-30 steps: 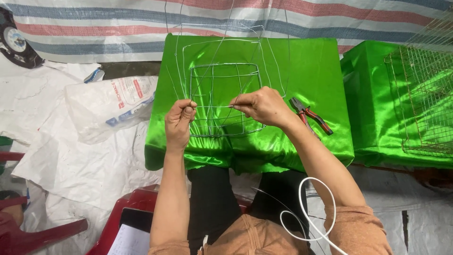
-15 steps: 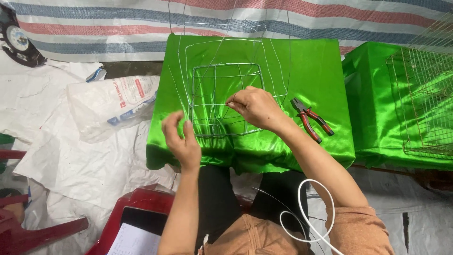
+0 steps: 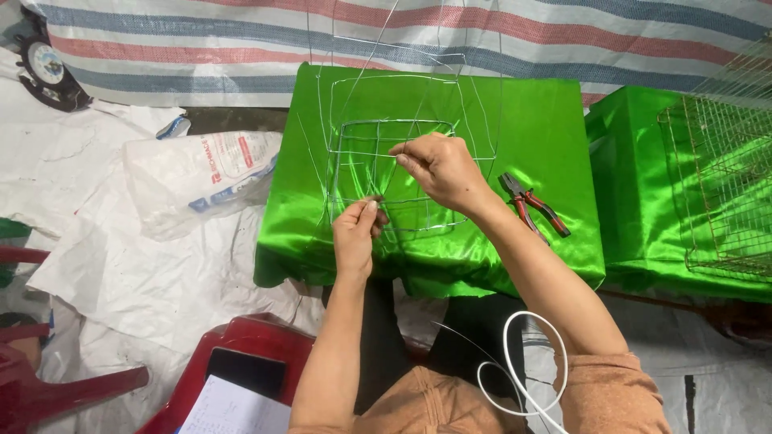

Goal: Assembling a metal wire frame by bending, twisting, and cutting wires using pliers.

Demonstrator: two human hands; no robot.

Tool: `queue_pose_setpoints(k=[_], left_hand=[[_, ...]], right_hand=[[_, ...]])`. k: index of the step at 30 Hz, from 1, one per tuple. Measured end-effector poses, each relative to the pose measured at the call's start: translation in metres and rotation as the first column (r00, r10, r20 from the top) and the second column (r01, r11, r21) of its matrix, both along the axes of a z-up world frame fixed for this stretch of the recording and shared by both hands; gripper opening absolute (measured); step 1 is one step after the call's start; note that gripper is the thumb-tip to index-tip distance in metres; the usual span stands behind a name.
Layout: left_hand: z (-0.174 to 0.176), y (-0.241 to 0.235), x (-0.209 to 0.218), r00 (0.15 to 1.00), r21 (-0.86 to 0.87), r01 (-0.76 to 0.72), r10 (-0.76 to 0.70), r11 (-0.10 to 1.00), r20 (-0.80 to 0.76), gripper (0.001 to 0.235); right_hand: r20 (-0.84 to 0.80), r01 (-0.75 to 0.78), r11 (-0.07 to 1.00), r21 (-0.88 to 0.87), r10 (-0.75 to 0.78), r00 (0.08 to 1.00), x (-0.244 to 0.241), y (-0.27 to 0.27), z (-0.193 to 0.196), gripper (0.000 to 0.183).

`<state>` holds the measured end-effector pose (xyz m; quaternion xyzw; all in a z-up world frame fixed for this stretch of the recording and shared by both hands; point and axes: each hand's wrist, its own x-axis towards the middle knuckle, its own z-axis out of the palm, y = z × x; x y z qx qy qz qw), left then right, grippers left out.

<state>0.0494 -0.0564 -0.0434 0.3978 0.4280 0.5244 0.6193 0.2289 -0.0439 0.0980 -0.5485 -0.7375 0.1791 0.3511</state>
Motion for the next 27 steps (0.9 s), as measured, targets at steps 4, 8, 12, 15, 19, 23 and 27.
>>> queue_pose_setpoints(k=[4,8,12,15,19,23,27], left_hand=[[-0.004,0.007,-0.004,0.998,0.054,0.034,-0.037,0.998,0.041,0.015],[0.001,0.01,-0.006,0.987,0.038,0.149,-0.151,0.988,0.051,0.017],[0.02,0.02,-0.006,0.981,0.038,0.178,-0.18,0.983,0.071,0.016],[0.028,0.037,-0.01,0.979,0.0,0.205,-0.205,0.979,0.023,0.022],[0.041,0.041,-0.009,0.969,0.017,0.212,-0.212,0.977,0.129,0.019],[0.035,0.036,-0.008,0.956,-0.005,0.215,-0.21,0.977,0.207,0.019],[0.033,0.029,-0.002,0.947,-0.012,0.187,-0.177,0.982,0.268,0.02]], right_hand=[[-0.008,0.015,0.998,0.063,-0.015,1.0,-0.001,0.005,-0.01,0.015],[0.015,0.044,0.988,0.145,-0.046,0.999,0.004,0.007,-0.02,0.013],[0.242,0.181,0.768,0.615,-0.403,0.883,0.006,-0.013,-0.016,0.035],[0.023,0.192,0.727,0.659,-0.274,0.961,-0.016,-0.051,-0.062,0.023],[0.024,0.189,0.805,0.563,-0.244,0.969,-0.049,-0.079,-0.128,0.01],[0.055,0.215,0.748,0.627,-0.319,0.946,-0.044,-0.069,-0.141,0.01],[0.067,0.217,0.637,0.739,-0.39,0.918,-0.028,-0.055,-0.099,0.01]])
